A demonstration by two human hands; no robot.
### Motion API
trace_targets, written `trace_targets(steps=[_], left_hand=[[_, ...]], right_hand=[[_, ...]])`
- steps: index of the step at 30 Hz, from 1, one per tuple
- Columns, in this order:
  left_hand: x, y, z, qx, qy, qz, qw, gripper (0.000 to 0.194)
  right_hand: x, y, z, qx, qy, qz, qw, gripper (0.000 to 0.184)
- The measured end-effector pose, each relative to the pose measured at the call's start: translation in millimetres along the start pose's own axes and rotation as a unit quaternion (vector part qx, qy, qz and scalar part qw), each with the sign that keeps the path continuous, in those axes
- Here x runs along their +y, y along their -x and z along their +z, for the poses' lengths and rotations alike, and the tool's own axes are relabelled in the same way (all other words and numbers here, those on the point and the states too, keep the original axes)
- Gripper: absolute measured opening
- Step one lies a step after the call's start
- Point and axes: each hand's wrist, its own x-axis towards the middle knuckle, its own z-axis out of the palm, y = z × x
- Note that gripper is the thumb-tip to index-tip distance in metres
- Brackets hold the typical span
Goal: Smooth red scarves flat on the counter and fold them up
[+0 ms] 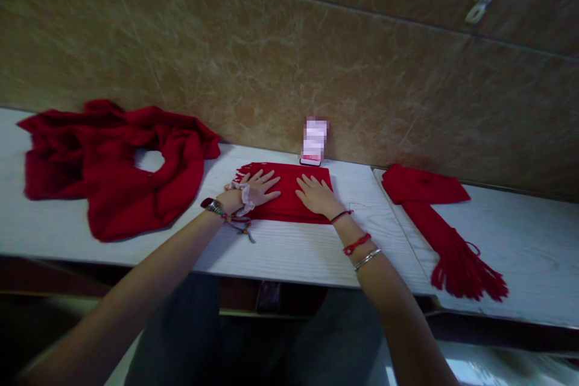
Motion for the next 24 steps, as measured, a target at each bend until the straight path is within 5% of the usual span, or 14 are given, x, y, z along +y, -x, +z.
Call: trace_targets(steps=[6,11,14,17,24], left_hand=[[2.5,9.2,-4.8,0.051,-0.021,-0.102,0.993,0.066],[9.2,-3.4,-9.3,0.174,-0.006,-0.007,0.985,0.048],[11.1,-18.5,-6.3,0.099,0.01,0.058,0.993,0.047],[7.0,-26.6,0.7,0.035,0.016,0.015,0.999,0.048],[-6.9,-10.7,7.0,0.062,0.029,-0.13,0.989,0.058]], right_hand=[[10.4,3.4,-8.7,0.045,0.041,0.066,0.996,0.048],[-3.0,-3.3,-8.9,0.121,-0.02,-0.002,0.992,0.049],[-10.1,-9.7,-3.8,0.06,-0.05,-0.012,0.997,0.049],[-4.1,-12.3,1.3,0.021,-0.046,0.023,0.998,0.048],[32.0,2.1,-2.1,0.027,0.003,0.147,0.989,0.049]])
